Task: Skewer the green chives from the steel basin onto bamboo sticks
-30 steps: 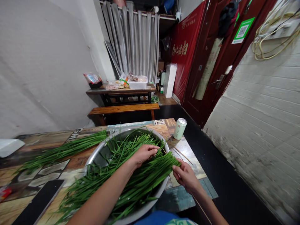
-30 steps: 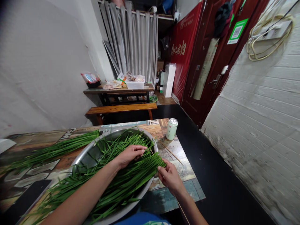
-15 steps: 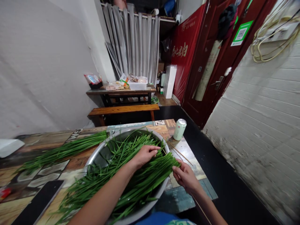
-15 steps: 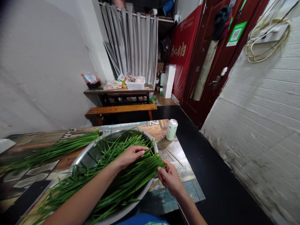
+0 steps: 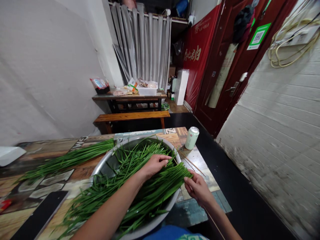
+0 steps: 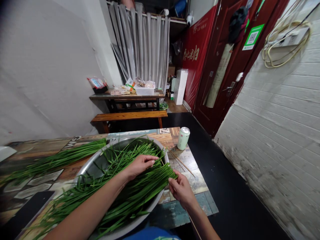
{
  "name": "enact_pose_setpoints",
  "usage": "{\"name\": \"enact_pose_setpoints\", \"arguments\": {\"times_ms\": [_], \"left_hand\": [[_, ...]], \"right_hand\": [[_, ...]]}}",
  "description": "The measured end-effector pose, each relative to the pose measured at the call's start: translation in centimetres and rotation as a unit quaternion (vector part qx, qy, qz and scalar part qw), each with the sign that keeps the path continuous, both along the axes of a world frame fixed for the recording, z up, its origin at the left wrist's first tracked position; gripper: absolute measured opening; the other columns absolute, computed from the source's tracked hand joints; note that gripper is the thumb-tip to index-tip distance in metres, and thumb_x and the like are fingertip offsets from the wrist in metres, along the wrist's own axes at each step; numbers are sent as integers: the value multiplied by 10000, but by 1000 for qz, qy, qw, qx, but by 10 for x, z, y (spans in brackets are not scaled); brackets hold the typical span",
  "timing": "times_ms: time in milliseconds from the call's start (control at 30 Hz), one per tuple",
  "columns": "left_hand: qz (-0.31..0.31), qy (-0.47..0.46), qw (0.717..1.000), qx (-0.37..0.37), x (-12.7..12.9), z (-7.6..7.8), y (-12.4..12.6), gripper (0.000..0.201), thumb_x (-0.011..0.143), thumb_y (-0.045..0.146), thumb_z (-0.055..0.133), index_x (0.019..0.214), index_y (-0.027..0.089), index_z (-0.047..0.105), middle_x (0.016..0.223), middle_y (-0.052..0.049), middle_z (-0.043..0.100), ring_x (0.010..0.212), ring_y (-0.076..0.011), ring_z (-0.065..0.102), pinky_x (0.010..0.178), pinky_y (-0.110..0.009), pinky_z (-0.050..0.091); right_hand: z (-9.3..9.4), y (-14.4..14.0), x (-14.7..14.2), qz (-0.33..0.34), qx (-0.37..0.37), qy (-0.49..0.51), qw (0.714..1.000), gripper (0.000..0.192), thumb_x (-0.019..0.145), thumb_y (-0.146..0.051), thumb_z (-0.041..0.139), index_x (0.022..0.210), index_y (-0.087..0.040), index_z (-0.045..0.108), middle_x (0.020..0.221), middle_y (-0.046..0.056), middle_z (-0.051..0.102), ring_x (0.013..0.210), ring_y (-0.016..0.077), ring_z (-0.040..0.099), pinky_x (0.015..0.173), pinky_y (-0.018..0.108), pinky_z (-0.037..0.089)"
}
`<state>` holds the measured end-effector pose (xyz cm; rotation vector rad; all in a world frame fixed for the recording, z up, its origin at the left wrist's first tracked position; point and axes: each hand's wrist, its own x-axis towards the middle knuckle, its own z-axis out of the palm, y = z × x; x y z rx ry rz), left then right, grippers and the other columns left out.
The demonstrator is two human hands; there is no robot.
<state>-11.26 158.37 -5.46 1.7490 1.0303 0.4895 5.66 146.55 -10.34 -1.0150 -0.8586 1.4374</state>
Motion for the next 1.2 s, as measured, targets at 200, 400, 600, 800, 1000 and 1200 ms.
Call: {"name": "enact_pose_setpoints", "arguments": {"times_ms": [200, 400, 600, 800, 1000, 1200], "left_hand": [[-10, 0, 1000, 11, -1, -1, 0, 389, 725, 323, 521, 1039, 138, 659, 725, -30, 661, 637, -134, 518, 655, -244, 391], [-10, -8, 1000, -3, -1, 3, -2, 362, 711, 289, 547, 1021, 142, 663, 906, -58, 700, 788, -182, 599, 779, -292, 424], [-43, -25, 999, 10, 2, -2, -15, 336, 720, 269, 539, 1010, 157, 667, 1038, -57, 667, 928, -206, 604, 879, -324, 419], [-43, 40, 992, 107, 6, 0, -31, 333, 767, 296, 507, 1048, 196, 654, 983, -64, 679, 883, -198, 604, 835, -308, 434], [-73, -18, 997, 23, -3, 43, -28, 488, 736, 397, 587, 1171, 179, 568, 1136, -73, 617, 1033, -217, 558, 914, -312, 399], [-241, -70, 967, -48, -23, 100, -31, 458, 682, 379, 666, 1077, 154, 618, 1005, -63, 657, 931, -225, 579, 832, -304, 425]], "right_hand": [[0, -1, 2, 6, 7, -1, 1000, 248, 768, -324, 587, 903, -150, 471, 384, -136, 358, 294, 3, 130, 270, 130, 91], [3, -2, 1, 0, -1, 7, 1000, 295, 746, -357, 608, 919, -152, 483, 392, -132, 371, 293, 2, 136, 273, 130, 98], [1, 0, 0, -10, 2, 10, 1000, 292, 742, -355, 612, 921, -154, 497, 386, -131, 364, 290, 4, 150, 279, 132, 100], [-2, 1, 0, -12, 16, 3, 1000, 345, 748, -356, 615, 991, -149, 484, 384, -134, 364, 283, 8, 178, 276, 133, 117], [23, -2, 10, -6, 99, -65, 993, 448, 781, -368, 577, 1138, -129, 450, 420, -97, 462, 279, 25, 263, 283, 148, 187], [127, 20, 23, 120, 295, -195, 928, 476, 805, -277, 540, 1251, -166, 416, 564, -53, 550, 393, 61, 441, 393, 181, 353]]}}
